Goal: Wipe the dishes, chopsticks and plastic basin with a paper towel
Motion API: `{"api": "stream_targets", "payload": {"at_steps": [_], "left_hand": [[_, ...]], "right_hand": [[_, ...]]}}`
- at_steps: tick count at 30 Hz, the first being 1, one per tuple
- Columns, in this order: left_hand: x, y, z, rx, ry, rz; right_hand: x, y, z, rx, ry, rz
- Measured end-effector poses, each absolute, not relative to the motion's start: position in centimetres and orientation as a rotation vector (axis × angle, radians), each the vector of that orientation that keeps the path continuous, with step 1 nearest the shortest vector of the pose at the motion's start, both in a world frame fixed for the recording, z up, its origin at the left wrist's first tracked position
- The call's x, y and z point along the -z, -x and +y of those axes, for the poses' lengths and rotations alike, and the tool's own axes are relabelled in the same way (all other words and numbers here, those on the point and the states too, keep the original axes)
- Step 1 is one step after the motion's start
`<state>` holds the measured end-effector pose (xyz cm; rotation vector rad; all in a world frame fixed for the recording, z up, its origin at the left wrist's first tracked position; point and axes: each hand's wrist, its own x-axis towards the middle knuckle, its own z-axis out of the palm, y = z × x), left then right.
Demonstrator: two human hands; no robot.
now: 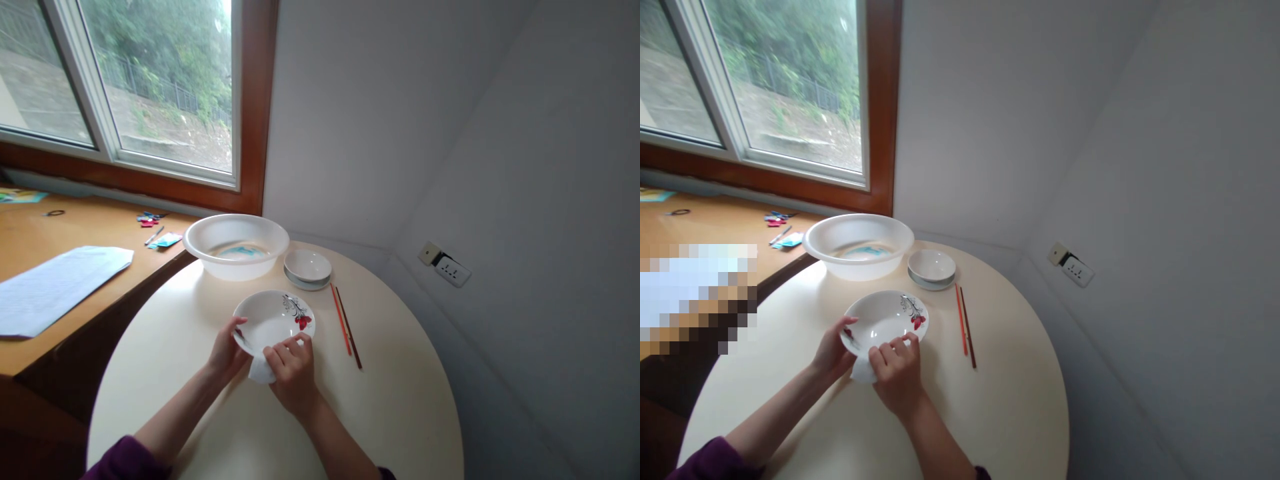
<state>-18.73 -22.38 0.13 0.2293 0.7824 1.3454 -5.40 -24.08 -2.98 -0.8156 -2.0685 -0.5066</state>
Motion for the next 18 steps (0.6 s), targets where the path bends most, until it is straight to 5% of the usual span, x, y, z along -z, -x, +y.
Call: {"api": "stream_targets", "payload": {"at_steps": [11, 18], "left_hand": [[0.4, 20.0, -21.8, -1.513, -0.284, 1.013], [-0.1, 21.6, -21.7, -1.232, -0.446, 1.068]], "right_hand": [[4.5, 5.0, -24.6, 0.013, 0.731, -2.435], [4.0, 0.0, -22.4, -0.034, 0.672, -2.593]]}}
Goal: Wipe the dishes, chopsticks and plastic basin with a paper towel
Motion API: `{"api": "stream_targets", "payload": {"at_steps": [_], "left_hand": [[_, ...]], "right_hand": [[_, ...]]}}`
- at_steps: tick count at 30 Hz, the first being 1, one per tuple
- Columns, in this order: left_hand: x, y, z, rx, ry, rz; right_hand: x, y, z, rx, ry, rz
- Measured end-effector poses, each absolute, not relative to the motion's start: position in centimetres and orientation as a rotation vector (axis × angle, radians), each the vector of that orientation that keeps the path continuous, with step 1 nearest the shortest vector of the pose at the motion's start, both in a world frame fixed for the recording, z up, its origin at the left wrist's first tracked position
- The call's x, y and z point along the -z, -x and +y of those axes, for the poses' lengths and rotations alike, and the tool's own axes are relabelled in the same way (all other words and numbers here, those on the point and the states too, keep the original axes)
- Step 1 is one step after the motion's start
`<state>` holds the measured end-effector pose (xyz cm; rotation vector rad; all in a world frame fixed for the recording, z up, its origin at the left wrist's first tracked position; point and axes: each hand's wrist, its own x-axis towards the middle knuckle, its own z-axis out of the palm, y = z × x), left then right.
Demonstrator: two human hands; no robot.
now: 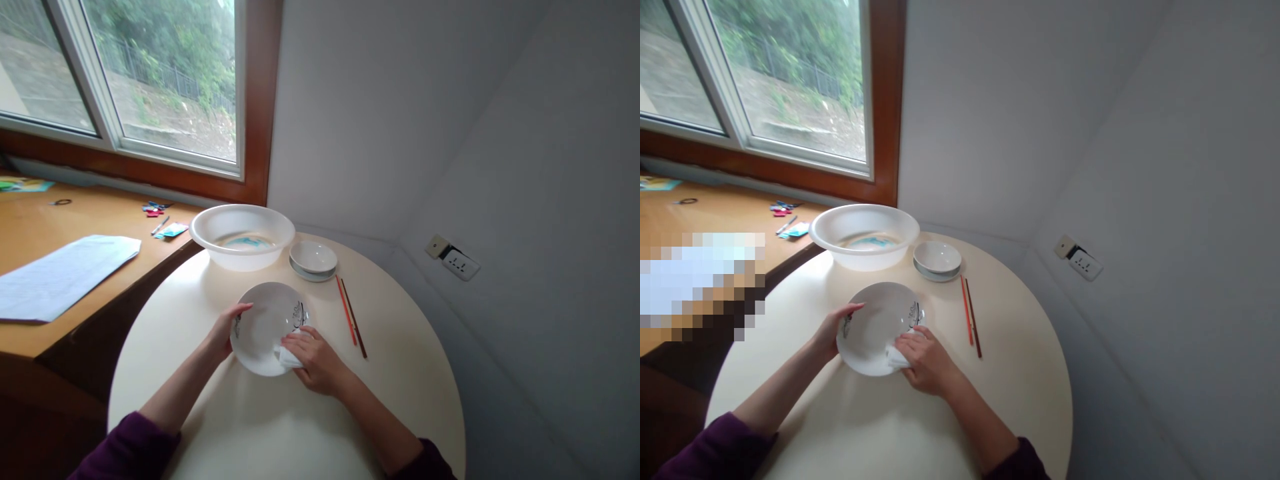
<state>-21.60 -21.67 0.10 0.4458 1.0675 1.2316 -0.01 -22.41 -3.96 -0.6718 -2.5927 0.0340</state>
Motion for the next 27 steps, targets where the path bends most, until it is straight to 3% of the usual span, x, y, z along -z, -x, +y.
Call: {"api": "stream_targets", "payload": {"at_steps": [11, 16, 21, 27], "left_hand": [[-0.5, 21.2, -22.0, -1.103, -0.460, 1.070], [-0.4, 21.3, -22.0, -1.133, -0.428, 1.007], [0.0, 21.6, -21.7, -1.238, -0.377, 0.920], [0.2, 21.5, -21.3, -1.395, -0.271, 0.860]], "right_hand": [[0.5, 2.4, -17.9, 0.599, 0.560, -2.475], [0.3, 4.8, -18.1, 0.669, 0.937, -2.591], [-0.1, 4.6, -20.2, 0.335, 1.331, -2.559], [-3.1, 2.9, -23.5, -0.541, 0.897, -2.354]]}}
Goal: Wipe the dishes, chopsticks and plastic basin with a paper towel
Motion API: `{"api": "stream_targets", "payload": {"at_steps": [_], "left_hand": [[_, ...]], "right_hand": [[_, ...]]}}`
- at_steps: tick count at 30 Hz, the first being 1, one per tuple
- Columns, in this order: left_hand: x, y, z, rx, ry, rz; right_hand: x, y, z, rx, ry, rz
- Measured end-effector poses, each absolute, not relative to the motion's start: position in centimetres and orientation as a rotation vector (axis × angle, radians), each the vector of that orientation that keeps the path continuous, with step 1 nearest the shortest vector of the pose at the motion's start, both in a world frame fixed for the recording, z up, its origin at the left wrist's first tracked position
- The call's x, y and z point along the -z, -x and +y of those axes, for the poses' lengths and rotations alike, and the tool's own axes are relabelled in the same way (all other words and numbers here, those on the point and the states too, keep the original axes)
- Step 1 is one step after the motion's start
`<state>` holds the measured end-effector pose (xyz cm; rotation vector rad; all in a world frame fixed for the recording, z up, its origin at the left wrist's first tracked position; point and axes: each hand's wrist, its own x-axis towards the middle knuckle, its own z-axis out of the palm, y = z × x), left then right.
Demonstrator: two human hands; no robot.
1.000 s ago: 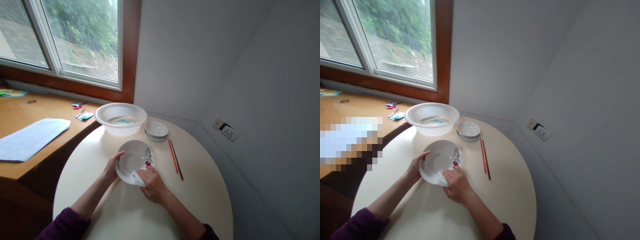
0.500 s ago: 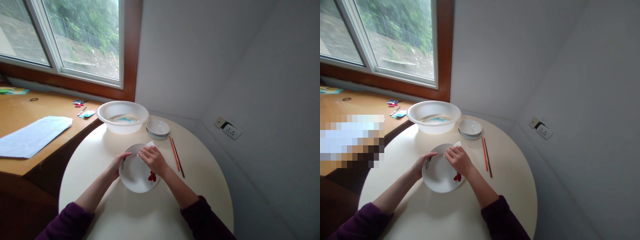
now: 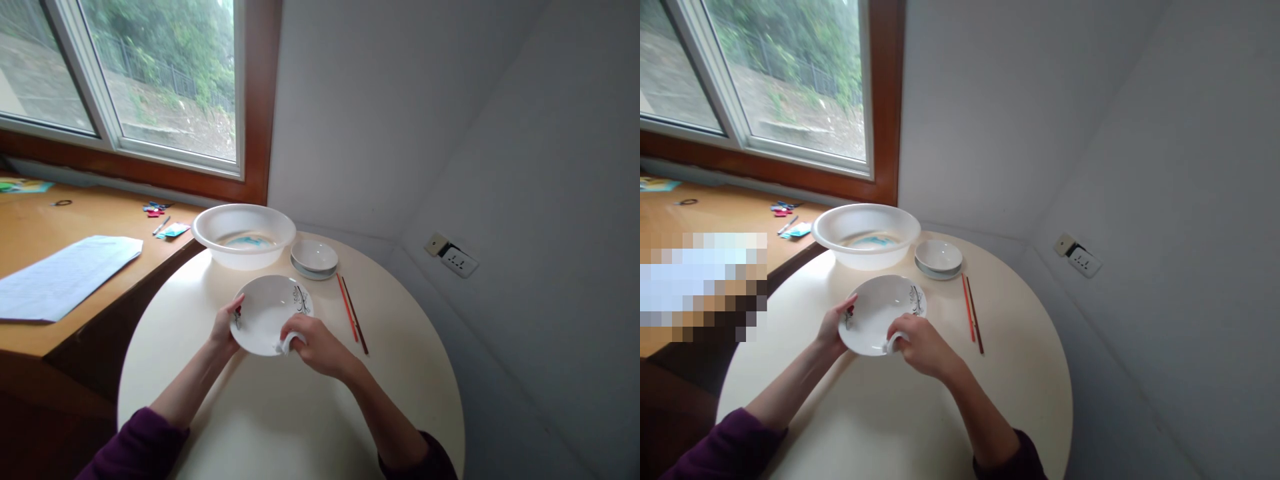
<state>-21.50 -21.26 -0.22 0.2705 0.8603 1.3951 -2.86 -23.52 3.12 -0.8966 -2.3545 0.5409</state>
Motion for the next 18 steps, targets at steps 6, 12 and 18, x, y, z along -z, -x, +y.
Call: {"api": "stream_targets", "payload": {"at_steps": [6, 12, 18], "left_hand": [[0.2, 21.6, -21.2, -1.439, -0.059, 0.858], [1.3, 21.0, -20.9, -1.337, -0.154, 0.823], [1.7, 20.6, -21.5, -1.116, -0.377, 0.800]], "right_hand": [[-5.2, 0.7, -22.0, -0.315, 0.982, -1.527], [-3.8, 3.9, -20.8, -0.300, 0.980, -1.255], [-0.7, 8.6, -23.1, -0.322, 0.836, -1.609]]}}
